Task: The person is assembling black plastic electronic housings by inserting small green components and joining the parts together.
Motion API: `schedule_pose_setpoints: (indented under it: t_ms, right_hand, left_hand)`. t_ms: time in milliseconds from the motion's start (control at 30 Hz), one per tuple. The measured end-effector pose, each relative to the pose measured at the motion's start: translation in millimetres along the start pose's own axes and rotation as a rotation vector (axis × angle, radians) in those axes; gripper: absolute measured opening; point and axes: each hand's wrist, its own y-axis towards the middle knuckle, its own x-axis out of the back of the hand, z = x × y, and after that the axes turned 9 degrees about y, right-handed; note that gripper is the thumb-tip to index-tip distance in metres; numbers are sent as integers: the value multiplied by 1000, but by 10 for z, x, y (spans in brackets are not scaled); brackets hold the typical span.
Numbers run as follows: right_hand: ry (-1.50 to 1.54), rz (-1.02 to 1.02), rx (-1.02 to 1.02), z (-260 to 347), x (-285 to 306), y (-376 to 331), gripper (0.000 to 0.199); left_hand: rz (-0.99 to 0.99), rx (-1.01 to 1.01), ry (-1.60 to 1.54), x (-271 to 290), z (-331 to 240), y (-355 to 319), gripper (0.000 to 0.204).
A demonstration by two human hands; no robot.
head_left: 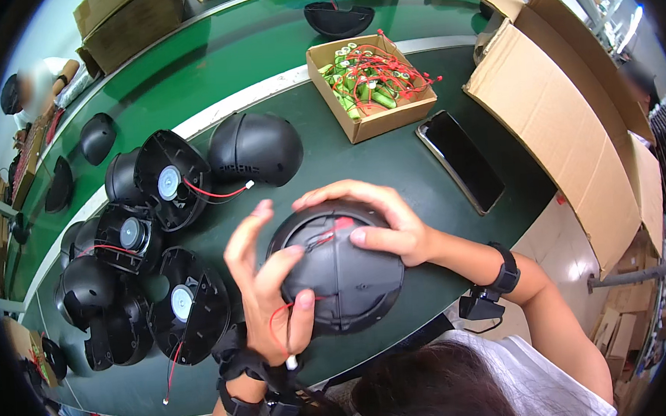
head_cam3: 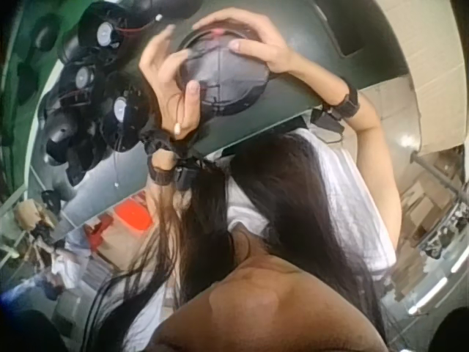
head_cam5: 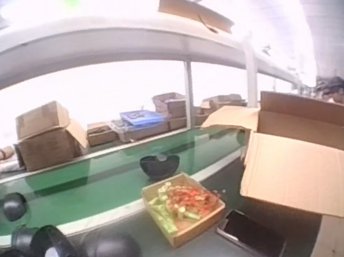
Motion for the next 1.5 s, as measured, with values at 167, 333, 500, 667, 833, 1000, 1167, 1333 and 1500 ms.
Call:
schedule_pose_setpoints:
  t_ms: [167, 333, 500, 667, 833, 1000, 1167, 1333, 1500]
  right_hand:
    - [-143, -234, 70, -3, -83, -160, 45]
    - [-176, -274, 132, 37, -189, -170, 47]
    - [-466, -143, 219, 417, -223, -154, 75]
    - [-276, -276, 119, -44, -150, -275, 75]
    - [-137, -149, 77, 18, -52, -291, 82]
    - [-638, 353, 52, 539, 116, -59, 110]
    - [-632, 450, -59, 587, 121, 52, 131]
    - [-688, 375, 46, 529, 101, -18, 125]
    - [-718, 287, 65, 475, -6, -97, 127]
  left_hand:
    - [195, 293, -116, 102, -190, -36, 116]
    - [201, 306, 117, 14, -361, -19, 136]
    - [90, 191, -32, 191, -530, 95, 132]
    - [181, 258, 70, 1, -306, -80, 131]
    - [207, 231, 19, 8, -296, -50, 130]
    - [228, 204, 10, 109, -228, -19, 128]
    - [346, 143, -152, 149, -100, 71, 128]
    - [397, 115, -89, 205, -125, 136, 128]
    - [334, 237, -76, 197, -283, 85, 128]
